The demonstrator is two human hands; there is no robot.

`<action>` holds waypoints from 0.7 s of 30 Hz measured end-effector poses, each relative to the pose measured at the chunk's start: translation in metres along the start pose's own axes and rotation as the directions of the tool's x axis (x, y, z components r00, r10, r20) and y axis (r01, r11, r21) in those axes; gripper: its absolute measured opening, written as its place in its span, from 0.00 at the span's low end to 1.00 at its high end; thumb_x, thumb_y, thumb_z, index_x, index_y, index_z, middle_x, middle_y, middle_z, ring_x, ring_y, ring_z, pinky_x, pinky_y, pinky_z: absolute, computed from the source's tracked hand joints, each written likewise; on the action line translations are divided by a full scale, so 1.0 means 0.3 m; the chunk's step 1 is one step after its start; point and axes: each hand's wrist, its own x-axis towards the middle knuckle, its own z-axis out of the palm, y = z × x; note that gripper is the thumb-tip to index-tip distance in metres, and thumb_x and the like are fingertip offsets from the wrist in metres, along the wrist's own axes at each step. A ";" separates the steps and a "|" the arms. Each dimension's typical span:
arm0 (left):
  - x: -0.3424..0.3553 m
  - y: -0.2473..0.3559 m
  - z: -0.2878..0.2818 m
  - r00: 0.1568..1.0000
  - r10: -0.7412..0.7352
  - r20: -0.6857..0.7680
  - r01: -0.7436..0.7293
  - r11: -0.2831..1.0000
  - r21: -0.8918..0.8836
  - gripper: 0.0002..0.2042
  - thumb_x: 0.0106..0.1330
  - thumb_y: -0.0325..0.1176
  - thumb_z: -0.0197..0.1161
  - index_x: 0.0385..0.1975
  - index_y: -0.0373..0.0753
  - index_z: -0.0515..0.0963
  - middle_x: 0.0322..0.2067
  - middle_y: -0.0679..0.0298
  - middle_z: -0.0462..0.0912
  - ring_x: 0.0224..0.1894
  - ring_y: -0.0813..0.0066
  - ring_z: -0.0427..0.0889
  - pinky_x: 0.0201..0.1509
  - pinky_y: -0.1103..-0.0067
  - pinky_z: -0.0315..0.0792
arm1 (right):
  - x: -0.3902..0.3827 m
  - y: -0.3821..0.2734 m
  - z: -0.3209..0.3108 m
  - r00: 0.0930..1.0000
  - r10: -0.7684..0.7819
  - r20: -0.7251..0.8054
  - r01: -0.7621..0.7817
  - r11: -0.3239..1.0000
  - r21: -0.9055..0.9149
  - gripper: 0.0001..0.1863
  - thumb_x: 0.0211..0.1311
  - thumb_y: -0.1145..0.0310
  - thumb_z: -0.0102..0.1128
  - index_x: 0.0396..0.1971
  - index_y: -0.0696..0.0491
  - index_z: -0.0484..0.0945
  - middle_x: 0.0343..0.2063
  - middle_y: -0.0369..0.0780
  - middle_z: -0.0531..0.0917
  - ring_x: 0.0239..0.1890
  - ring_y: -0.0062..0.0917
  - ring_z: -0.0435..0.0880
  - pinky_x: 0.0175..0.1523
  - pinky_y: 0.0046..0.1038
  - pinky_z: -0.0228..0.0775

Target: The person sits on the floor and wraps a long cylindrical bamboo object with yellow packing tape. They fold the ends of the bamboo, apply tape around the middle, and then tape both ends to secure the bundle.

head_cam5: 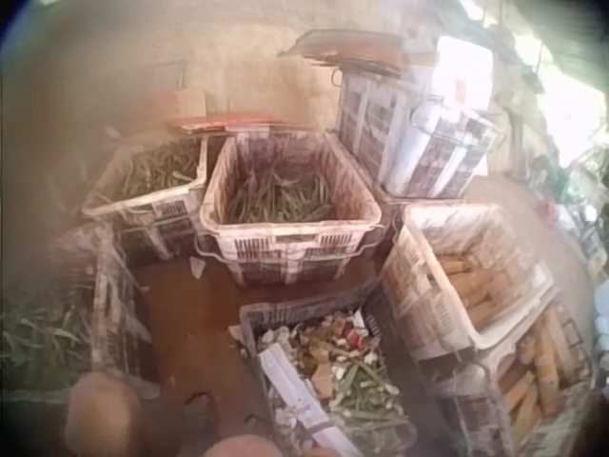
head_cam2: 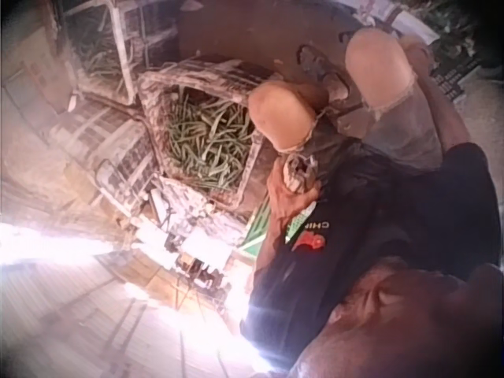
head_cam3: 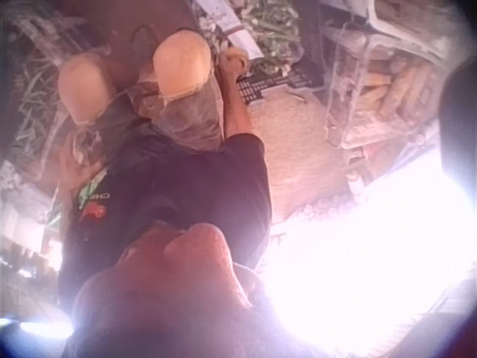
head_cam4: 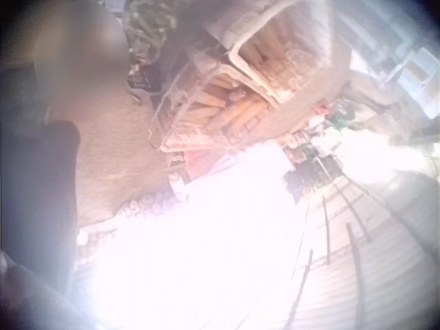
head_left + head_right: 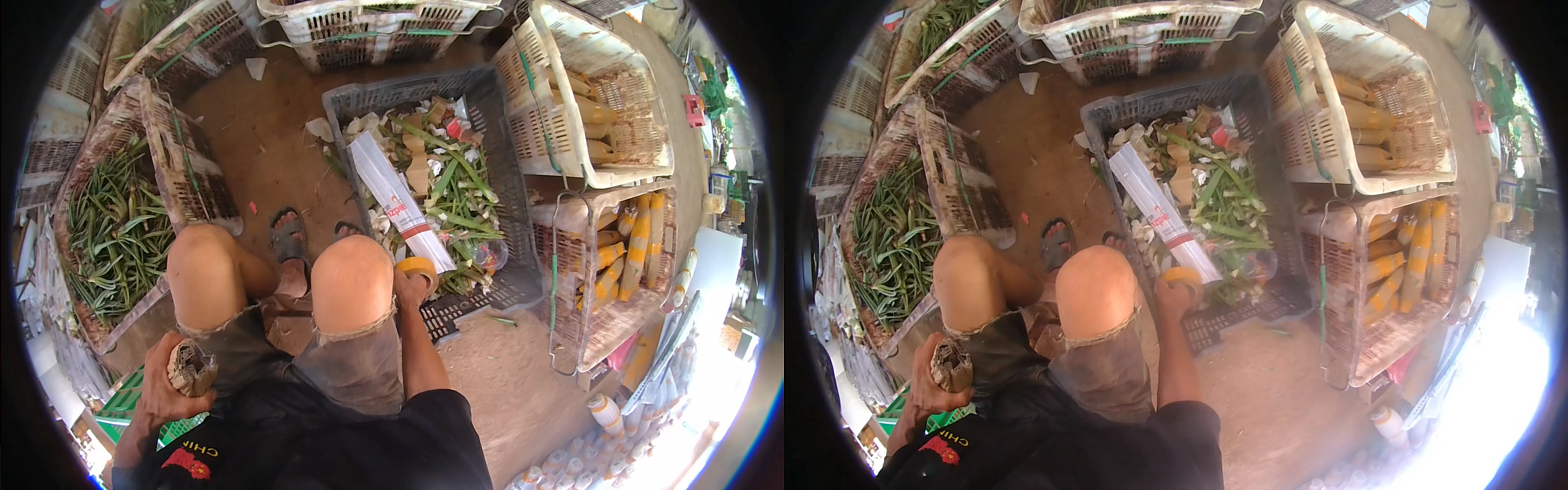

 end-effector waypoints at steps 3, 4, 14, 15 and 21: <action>-0.007 -0.012 0.016 0.999 0.030 -0.030 -0.031 0.999 -0.023 0.31 0.36 0.35 0.80 0.44 0.37 0.76 0.33 0.57 0.81 0.34 0.56 0.83 0.44 0.67 0.77 | -0.056 -0.047 -0.087 0.995 -0.050 -0.090 0.061 0.991 0.118 0.26 0.57 0.54 0.66 0.33 0.68 0.85 0.30 0.50 0.88 0.32 0.33 0.87 0.42 0.38 0.77; -0.009 -0.021 0.021 0.997 0.056 -0.045 -0.057 0.998 -0.015 0.31 0.36 0.35 0.80 0.44 0.37 0.76 0.33 0.57 0.81 0.35 0.56 0.83 0.44 0.66 0.77 | -0.072 -0.057 -0.114 0.998 -0.030 -0.055 0.041 0.980 0.195 0.25 0.58 0.56 0.65 0.36 0.69 0.84 0.31 0.49 0.88 0.33 0.33 0.87 0.42 0.37 0.77; -0.007 -0.073 0.042 0.976 0.182 -0.116 -0.190 0.980 -0.063 0.31 0.37 0.38 0.81 0.45 0.35 0.78 0.36 0.52 0.84 0.40 0.51 0.85 0.49 0.64 0.78 | -0.443 -0.501 -0.672 0.953 -0.296 0.064 0.216 0.812 0.542 0.21 0.70 0.65 0.62 0.56 0.62 0.80 0.42 0.48 0.87 0.41 0.35 0.85 0.49 0.38 0.76; -0.013 -0.067 0.037 0.978 0.179 -0.108 -0.190 0.977 -0.098 0.31 0.38 0.39 0.81 0.45 0.35 0.78 0.36 0.52 0.85 0.40 0.51 0.85 0.49 0.64 0.78 | -0.498 -0.575 -0.740 0.961 -0.242 0.136 0.130 0.825 0.550 0.20 0.68 0.68 0.62 0.56 0.63 0.80 0.42 0.44 0.86 0.42 0.26 0.82 0.50 0.32 0.75; -0.050 -0.071 0.043 0.958 0.238 -0.158 -0.247 0.968 -0.036 0.32 0.39 0.40 0.81 0.46 0.34 0.79 0.37 0.51 0.85 0.40 0.51 0.86 0.49 0.64 0.79 | -0.665 -0.699 -0.858 0.829 -0.557 -0.053 0.385 0.498 0.777 0.25 0.72 0.62 0.62 0.61 0.63 0.78 0.49 0.42 0.85 0.49 0.25 0.81 0.54 0.28 0.73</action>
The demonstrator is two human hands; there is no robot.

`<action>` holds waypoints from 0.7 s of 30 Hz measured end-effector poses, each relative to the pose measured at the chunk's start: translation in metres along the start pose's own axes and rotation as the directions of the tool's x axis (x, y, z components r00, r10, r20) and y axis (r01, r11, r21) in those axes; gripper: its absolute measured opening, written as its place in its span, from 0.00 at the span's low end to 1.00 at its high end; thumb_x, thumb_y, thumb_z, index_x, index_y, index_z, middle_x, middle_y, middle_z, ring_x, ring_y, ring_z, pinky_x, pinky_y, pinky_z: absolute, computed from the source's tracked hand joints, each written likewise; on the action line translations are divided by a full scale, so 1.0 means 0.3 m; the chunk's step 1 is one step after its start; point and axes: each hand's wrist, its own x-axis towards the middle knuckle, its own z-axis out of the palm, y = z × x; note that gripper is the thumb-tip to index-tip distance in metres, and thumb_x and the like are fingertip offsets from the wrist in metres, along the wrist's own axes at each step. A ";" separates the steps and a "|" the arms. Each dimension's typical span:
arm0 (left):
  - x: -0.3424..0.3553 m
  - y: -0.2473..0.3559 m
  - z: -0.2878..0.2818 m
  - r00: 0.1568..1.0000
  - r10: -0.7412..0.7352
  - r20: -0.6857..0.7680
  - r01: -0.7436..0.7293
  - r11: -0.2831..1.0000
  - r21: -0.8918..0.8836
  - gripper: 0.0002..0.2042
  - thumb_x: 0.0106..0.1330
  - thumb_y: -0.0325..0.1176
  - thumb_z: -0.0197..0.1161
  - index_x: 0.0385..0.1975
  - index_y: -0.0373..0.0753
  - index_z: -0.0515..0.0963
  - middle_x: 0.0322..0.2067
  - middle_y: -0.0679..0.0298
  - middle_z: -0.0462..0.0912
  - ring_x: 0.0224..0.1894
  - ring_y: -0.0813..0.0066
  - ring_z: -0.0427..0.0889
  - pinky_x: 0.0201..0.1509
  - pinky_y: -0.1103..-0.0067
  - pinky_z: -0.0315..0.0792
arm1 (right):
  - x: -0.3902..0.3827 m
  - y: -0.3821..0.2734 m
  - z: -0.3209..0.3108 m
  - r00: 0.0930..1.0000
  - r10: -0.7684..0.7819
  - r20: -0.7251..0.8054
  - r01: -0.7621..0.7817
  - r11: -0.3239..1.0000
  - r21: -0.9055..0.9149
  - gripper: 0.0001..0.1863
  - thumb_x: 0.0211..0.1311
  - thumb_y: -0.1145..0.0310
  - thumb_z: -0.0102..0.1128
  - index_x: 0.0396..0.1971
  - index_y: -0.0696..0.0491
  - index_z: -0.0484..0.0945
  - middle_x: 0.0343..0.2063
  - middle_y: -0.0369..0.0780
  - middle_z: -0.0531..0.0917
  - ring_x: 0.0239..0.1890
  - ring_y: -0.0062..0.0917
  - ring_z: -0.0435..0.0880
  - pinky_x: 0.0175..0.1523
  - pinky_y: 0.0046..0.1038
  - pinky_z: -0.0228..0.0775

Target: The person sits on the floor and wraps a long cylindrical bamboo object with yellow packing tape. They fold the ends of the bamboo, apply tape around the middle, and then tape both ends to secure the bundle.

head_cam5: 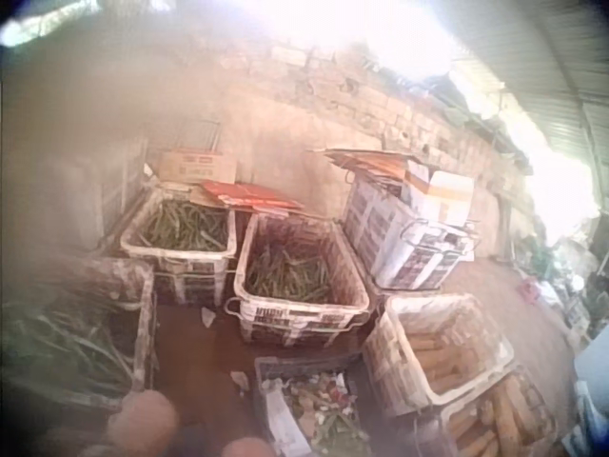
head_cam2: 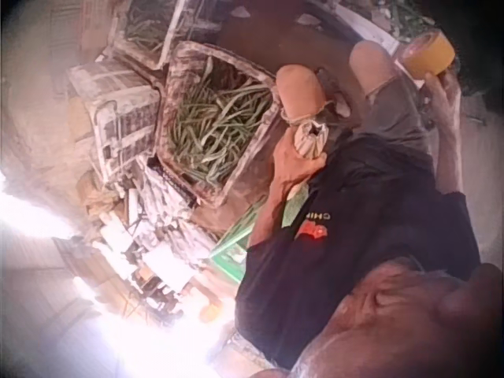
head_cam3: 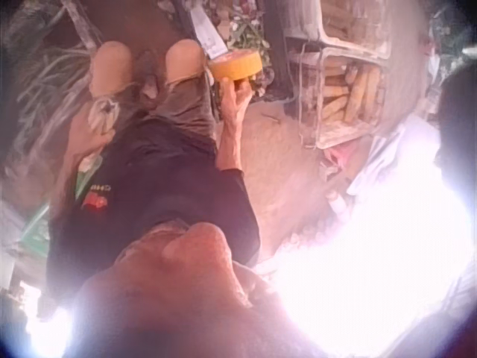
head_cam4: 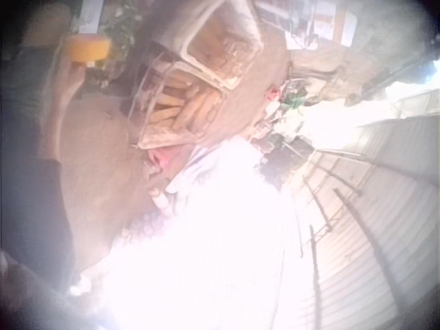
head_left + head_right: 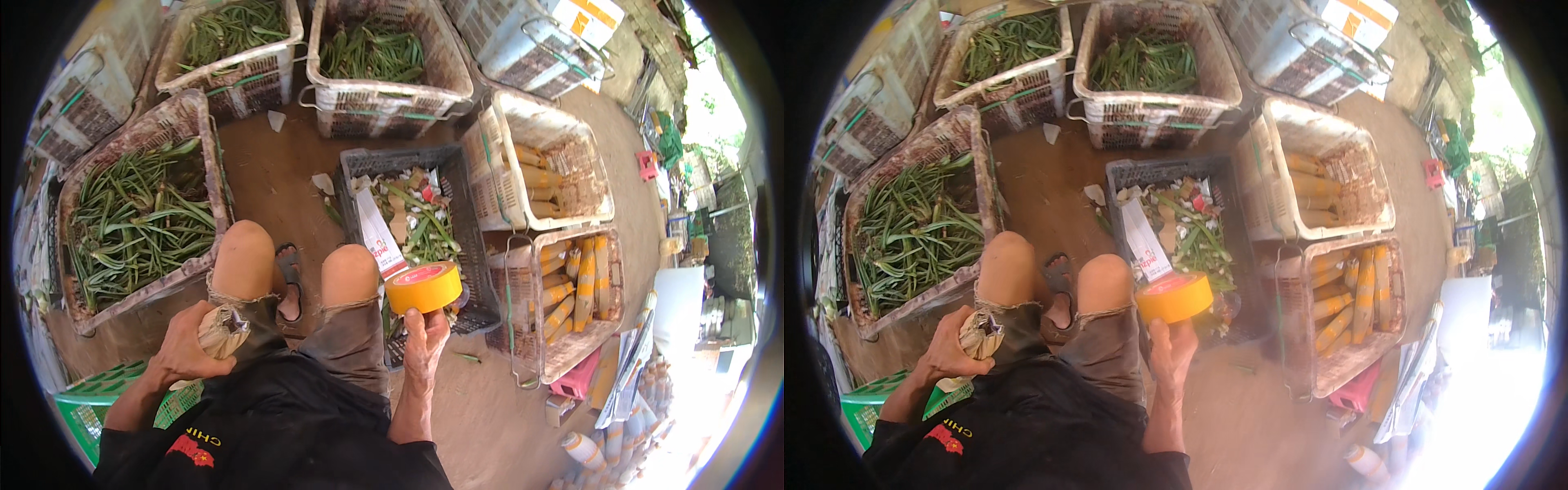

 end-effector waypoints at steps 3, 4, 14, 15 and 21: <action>-0.028 0.007 -0.010 1.000 0.008 -0.027 -0.009 0.999 -0.038 0.31 0.39 0.41 0.80 0.46 0.34 0.80 0.37 0.50 0.85 0.41 0.50 0.86 0.49 0.64 0.79 | -0.002 -0.038 0.042 0.995 -0.061 0.081 0.034 0.955 0.296 0.33 0.71 0.57 0.66 0.65 0.66 0.73 0.57 0.43 0.83 0.58 0.30 0.80 0.65 0.34 0.70; -0.041 0.001 -0.009 0.998 0.036 -0.043 -0.035 0.999 0.020 0.32 0.40 0.42 0.80 0.46 0.34 0.80 0.37 0.49 0.86 0.41 0.50 0.87 0.49 0.64 0.79 | -0.004 -0.049 0.056 0.992 -0.067 0.104 0.021 0.919 0.393 0.33 0.69 0.58 0.69 0.65 0.65 0.74 0.58 0.44 0.83 0.60 0.32 0.81 0.68 0.37 0.70; -0.102 0.003 -0.010 0.995 0.039 -0.088 -0.041 0.999 -0.022 0.33 0.40 0.41 0.80 0.49 0.33 0.80 0.40 0.50 0.87 0.43 0.50 0.87 0.52 0.64 0.81 | -0.056 -0.076 0.208 0.931 0.204 0.304 -0.361 0.651 0.668 0.38 0.69 0.54 0.67 0.73 0.56 0.67 0.67 0.45 0.78 0.67 0.40 0.79 0.73 0.48 0.71; -0.105 -0.009 -0.011 0.996 0.030 -0.088 -0.032 0.999 -0.027 0.33 0.40 0.40 0.80 0.49 0.33 0.80 0.40 0.50 0.87 0.44 0.50 0.87 0.52 0.64 0.81 | -0.052 -0.073 0.226 0.916 0.218 0.336 -0.392 0.659 0.642 0.38 0.69 0.54 0.67 0.73 0.56 0.67 0.67 0.45 0.78 0.67 0.40 0.79 0.72 0.48 0.72; -0.072 -0.048 -0.005 0.997 0.040 -0.068 -0.041 0.999 -0.009 0.34 0.39 0.41 0.81 0.50 0.35 0.80 0.41 0.51 0.87 0.43 0.51 0.87 0.51 0.63 0.81 | 0.032 -0.037 0.335 0.819 0.196 0.539 -0.485 0.737 0.471 0.33 0.68 0.58 0.60 0.69 0.58 0.69 0.61 0.46 0.81 0.63 0.37 0.81 0.68 0.43 0.73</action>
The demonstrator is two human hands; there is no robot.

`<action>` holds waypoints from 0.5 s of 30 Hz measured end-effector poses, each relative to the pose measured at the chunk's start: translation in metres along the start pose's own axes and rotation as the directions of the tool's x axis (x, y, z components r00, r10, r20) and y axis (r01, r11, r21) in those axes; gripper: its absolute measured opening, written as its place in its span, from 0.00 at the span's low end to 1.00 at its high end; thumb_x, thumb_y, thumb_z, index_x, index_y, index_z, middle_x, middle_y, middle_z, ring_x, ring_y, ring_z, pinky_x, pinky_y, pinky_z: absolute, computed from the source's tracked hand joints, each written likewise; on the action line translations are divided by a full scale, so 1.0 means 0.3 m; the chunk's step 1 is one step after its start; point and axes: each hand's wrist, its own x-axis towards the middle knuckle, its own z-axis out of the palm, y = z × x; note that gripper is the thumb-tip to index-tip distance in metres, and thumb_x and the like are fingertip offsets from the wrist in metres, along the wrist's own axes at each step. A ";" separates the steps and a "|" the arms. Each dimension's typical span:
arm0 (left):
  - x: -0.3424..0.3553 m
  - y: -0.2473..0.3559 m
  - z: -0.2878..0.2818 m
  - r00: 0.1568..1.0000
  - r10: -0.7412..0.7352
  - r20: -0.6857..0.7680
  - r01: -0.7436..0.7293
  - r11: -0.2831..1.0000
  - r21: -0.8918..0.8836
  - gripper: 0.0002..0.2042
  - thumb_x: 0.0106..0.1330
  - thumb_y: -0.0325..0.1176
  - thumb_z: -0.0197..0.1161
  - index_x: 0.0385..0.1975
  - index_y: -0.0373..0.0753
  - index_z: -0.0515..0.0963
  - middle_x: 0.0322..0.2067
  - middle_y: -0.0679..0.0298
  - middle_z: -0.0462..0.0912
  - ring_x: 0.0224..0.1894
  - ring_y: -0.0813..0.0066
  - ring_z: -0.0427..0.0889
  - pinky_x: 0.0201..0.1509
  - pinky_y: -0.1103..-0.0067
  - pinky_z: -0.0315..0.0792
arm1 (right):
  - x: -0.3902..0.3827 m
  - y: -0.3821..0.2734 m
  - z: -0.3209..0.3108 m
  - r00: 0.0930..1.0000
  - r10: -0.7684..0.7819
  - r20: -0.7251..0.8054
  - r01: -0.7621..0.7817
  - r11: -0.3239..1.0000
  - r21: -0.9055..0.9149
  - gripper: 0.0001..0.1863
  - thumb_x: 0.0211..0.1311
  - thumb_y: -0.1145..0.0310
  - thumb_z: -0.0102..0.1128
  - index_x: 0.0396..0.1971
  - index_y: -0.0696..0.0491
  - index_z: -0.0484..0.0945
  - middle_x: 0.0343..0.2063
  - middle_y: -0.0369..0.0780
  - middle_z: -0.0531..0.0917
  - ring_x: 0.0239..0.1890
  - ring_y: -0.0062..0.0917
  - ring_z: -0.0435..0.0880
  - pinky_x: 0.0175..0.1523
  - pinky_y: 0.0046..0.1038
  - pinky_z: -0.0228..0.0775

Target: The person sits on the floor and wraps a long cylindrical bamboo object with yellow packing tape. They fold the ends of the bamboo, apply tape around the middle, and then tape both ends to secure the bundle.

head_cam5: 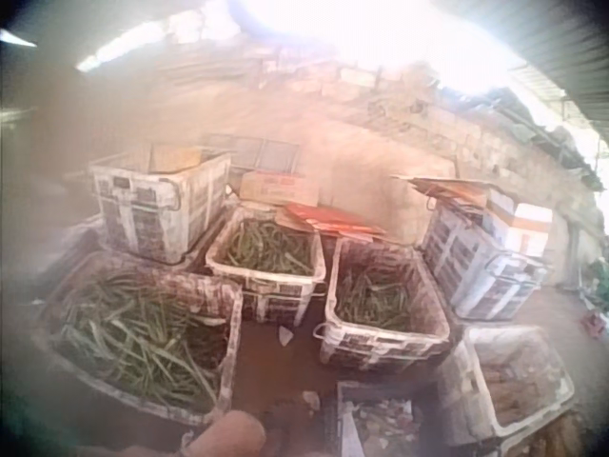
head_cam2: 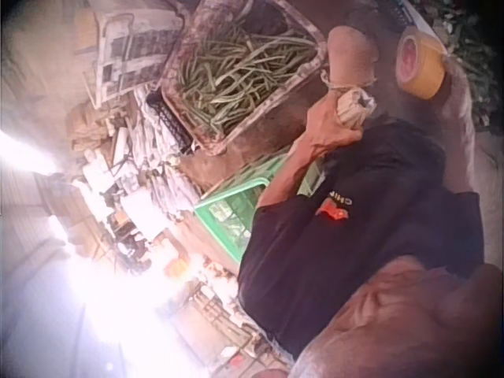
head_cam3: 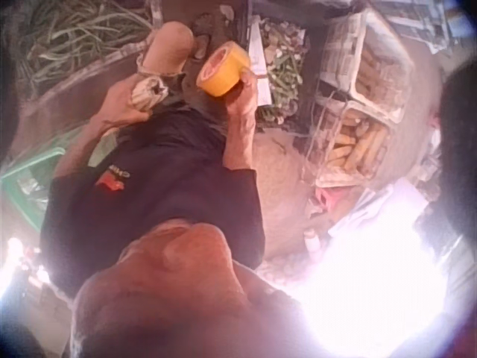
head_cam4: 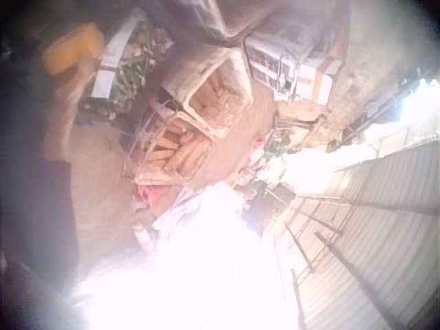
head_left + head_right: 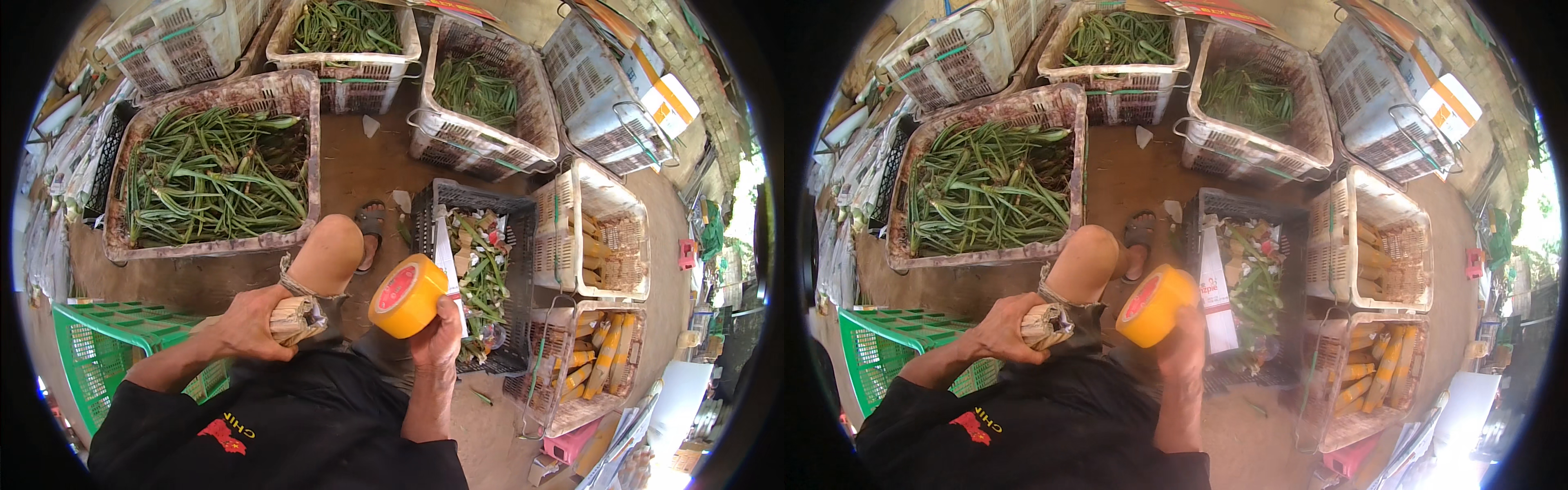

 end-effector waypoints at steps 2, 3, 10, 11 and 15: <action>0.022 0.007 -0.006 0.998 -0.001 0.058 0.001 1.000 -0.007 0.34 0.39 0.41 0.80 0.52 0.37 0.80 0.42 0.50 0.88 0.44 0.49 0.88 0.52 0.63 0.82 | 0.057 0.046 0.017 0.997 -0.080 0.006 0.080 0.994 -0.081 0.27 0.72 0.60 0.58 0.65 0.60 0.71 0.57 0.46 0.82 0.56 0.32 0.83 0.62 0.34 0.75; 0.014 -0.002 0.003 0.999 -0.041 0.030 0.042 0.999 -0.027 0.34 0.39 0.40 0.80 0.51 0.37 0.80 0.41 0.51 0.88 0.43 0.50 0.89 0.50 0.62 0.83 | 0.084 0.062 0.008 0.999 -0.042 0.013 0.044 0.989 -0.141 0.26 0.72 0.61 0.59 0.64 0.59 0.73 0.56 0.45 0.83 0.56 0.30 0.83 0.63 0.32 0.75; 0.047 -0.023 0.040 1.000 0.020 0.010 -0.018 0.995 -0.098 0.31 0.33 0.37 0.80 0.43 0.36 0.78 0.34 0.53 0.83 0.36 0.52 0.84 0.45 0.64 0.78 | 0.194 0.177 -0.064 0.983 0.169 -0.076 -0.184 0.934 -0.307 0.15 0.73 0.65 0.55 0.50 0.59 0.82 0.43 0.35 0.85 0.48 0.19 0.80 0.57 0.24 0.70; 0.050 -0.020 0.034 1.000 0.023 0.012 -0.021 0.995 -0.094 0.31 0.33 0.37 0.80 0.42 0.36 0.78 0.34 0.53 0.83 0.36 0.51 0.84 0.45 0.64 0.78 | 0.198 0.099 0.008 0.979 0.201 0.026 -0.184 0.937 -0.295 0.15 0.73 0.65 0.55 0.50 0.59 0.82 0.43 0.34 0.85 0.47 0.18 0.79 0.57 0.24 0.70; 0.072 -0.013 0.017 0.996 0.016 0.092 -0.010 0.998 -0.062 0.33 0.35 0.37 0.80 0.47 0.36 0.78 0.38 0.50 0.85 0.41 0.47 0.86 0.48 0.62 0.80 | 0.249 0.072 -0.043 0.976 0.208 -0.063 -0.213 0.861 -0.461 0.17 0.72 0.63 0.55 0.50 0.60 0.82 0.41 0.34 0.84 0.45 0.18 0.78 0.53 0.23 0.69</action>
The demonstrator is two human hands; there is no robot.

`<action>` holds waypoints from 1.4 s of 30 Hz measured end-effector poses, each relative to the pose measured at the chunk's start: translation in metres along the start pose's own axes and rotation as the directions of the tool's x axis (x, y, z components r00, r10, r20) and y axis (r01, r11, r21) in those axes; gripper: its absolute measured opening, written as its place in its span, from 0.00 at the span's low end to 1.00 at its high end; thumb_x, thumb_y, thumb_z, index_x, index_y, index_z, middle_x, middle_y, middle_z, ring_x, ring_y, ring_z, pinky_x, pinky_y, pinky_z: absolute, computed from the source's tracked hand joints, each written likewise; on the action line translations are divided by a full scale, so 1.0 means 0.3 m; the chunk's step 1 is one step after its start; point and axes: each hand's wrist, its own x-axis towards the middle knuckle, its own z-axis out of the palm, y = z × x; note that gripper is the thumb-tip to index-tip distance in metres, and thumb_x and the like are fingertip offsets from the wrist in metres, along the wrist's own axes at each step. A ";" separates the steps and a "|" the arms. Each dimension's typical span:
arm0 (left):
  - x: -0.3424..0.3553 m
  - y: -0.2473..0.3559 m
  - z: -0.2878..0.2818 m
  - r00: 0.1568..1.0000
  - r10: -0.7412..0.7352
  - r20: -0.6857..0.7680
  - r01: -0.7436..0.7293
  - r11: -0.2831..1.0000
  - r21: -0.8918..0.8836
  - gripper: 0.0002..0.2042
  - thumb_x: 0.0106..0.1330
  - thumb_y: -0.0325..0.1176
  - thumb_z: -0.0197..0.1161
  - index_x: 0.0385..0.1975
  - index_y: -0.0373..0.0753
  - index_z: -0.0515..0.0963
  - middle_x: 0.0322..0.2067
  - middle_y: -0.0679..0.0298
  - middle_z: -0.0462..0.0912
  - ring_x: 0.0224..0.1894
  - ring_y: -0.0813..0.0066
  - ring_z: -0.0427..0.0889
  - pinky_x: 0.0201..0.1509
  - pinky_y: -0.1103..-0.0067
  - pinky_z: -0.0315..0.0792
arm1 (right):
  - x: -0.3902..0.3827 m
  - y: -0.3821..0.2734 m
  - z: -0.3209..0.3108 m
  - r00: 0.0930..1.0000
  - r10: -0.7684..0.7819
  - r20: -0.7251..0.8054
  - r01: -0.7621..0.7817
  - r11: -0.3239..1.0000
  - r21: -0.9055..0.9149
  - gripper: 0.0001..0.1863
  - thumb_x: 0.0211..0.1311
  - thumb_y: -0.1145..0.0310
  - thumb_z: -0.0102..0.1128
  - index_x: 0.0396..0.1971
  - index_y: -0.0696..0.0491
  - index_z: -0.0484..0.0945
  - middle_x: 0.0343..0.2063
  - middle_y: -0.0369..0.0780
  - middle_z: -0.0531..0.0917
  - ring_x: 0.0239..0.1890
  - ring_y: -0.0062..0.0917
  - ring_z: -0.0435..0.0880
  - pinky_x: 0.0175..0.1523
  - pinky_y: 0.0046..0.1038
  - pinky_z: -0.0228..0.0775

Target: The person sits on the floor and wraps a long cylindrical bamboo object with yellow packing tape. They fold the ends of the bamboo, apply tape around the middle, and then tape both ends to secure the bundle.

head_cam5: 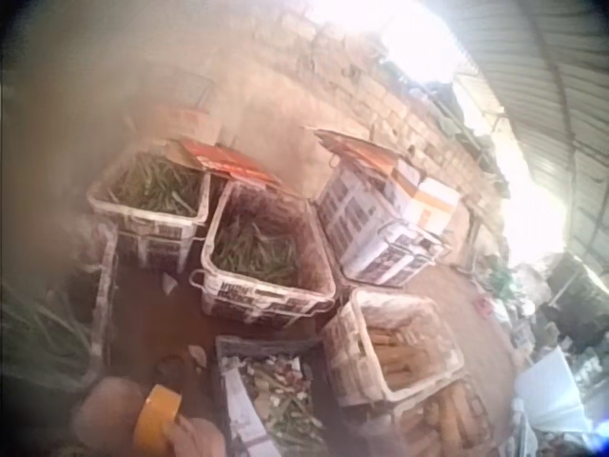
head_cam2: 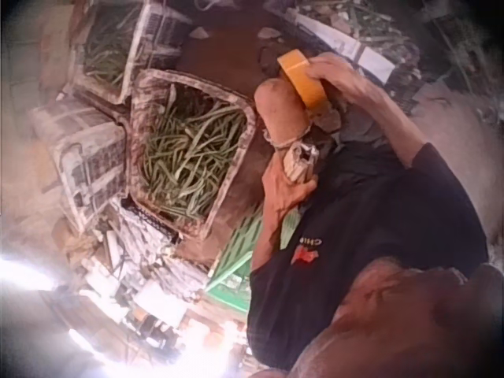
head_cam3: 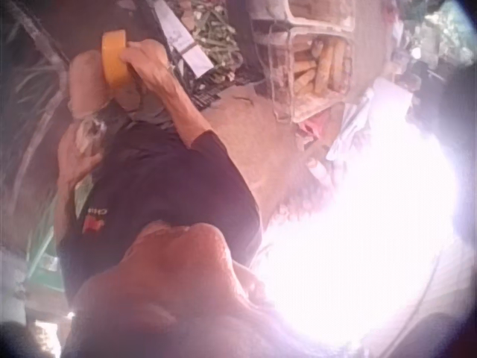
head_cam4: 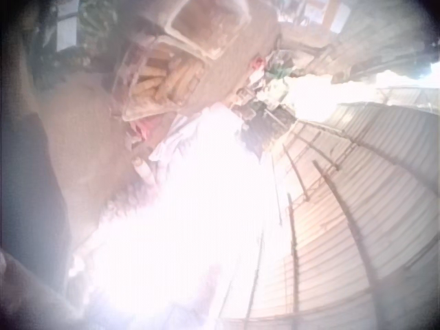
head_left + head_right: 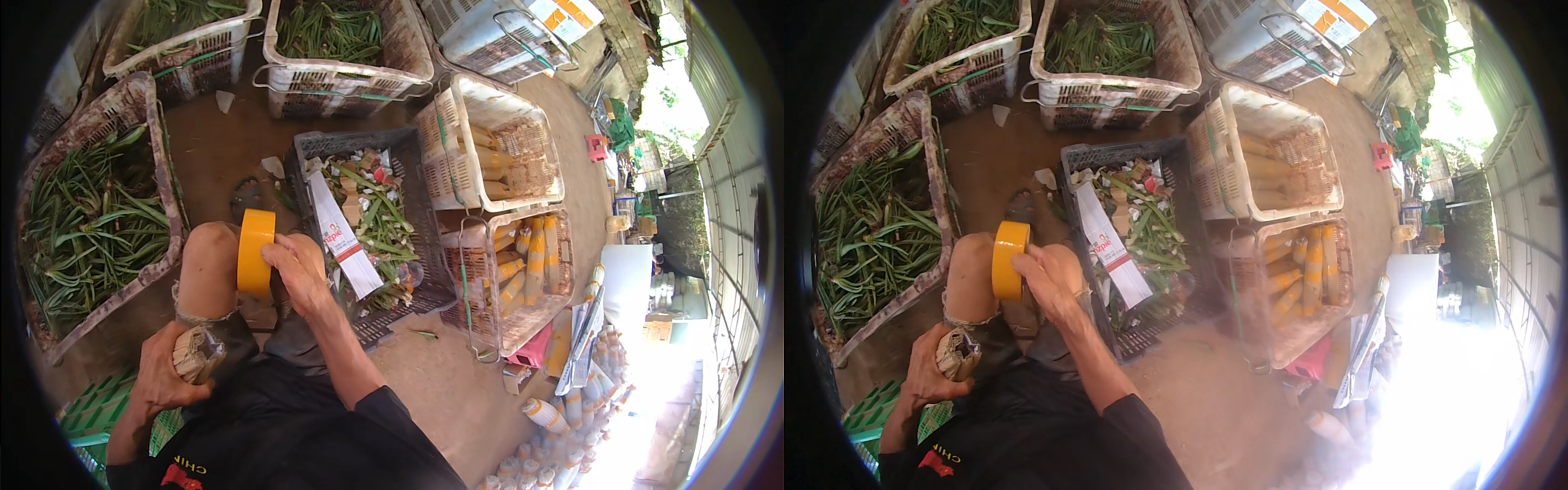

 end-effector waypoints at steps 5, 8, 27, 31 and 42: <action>0.018 0.000 0.011 1.000 0.013 -0.006 -0.013 0.999 -0.043 0.31 0.34 0.35 0.79 0.43 0.36 0.78 0.34 0.52 0.83 0.37 0.51 0.85 0.45 0.65 0.78 | 0.058 0.000 -0.022 0.999 -0.006 -0.053 0.016 0.983 0.183 0.14 0.71 0.62 0.56 0.41 0.57 0.84 0.35 0.31 0.83 0.39 0.17 0.77 0.45 0.25 0.69; 0.024 0.016 -0.006 0.999 -0.020 0.025 0.022 0.996 -0.082 0.31 0.34 0.35 0.79 0.44 0.35 0.78 0.35 0.52 0.84 0.39 0.52 0.86 0.45 0.66 0.78 | 0.053 -0.012 -0.034 0.998 -0.019 -0.055 0.028 0.988 0.154 0.14 0.74 0.61 0.58 0.39 0.57 0.84 0.34 0.31 0.83 0.37 0.16 0.77 0.42 0.26 0.69; 0.026 0.033 -0.044 0.989 0.015 0.145 -0.024 0.998 0.061 0.32 0.43 0.42 0.79 0.51 0.37 0.78 0.42 0.50 0.85 0.44 0.45 0.86 0.49 0.59 0.81 | -0.068 -0.087 0.109 0.796 -0.603 -0.054 0.328 0.505 -0.799 0.45 0.46 0.67 0.84 0.65 0.51 0.66 0.65 0.50 0.66 0.66 0.42 0.72 0.58 0.41 0.81; 0.021 0.036 -0.045 0.985 -0.018 0.172 0.006 0.998 0.069 0.33 0.46 0.44 0.76 0.53 0.36 0.76 0.45 0.49 0.85 0.48 0.45 0.85 0.53 0.57 0.80 | -0.071 -0.090 0.141 0.755 -0.651 -0.070 0.308 0.447 -0.840 0.39 0.46 0.70 0.83 0.59 0.50 0.70 0.64 0.52 0.68 0.64 0.46 0.74 0.56 0.42 0.81; 0.022 0.024 -0.034 0.988 0.028 0.153 -0.040 0.996 0.076 0.31 0.46 0.44 0.76 0.51 0.36 0.77 0.44 0.49 0.85 0.47 0.46 0.85 0.52 0.57 0.80 | -0.082 -0.056 0.183 0.639 -0.765 -0.075 0.321 0.355 -0.878 0.27 0.48 0.76 0.77 0.50 0.52 0.75 0.59 0.52 0.73 0.62 0.49 0.76 0.63 0.48 0.74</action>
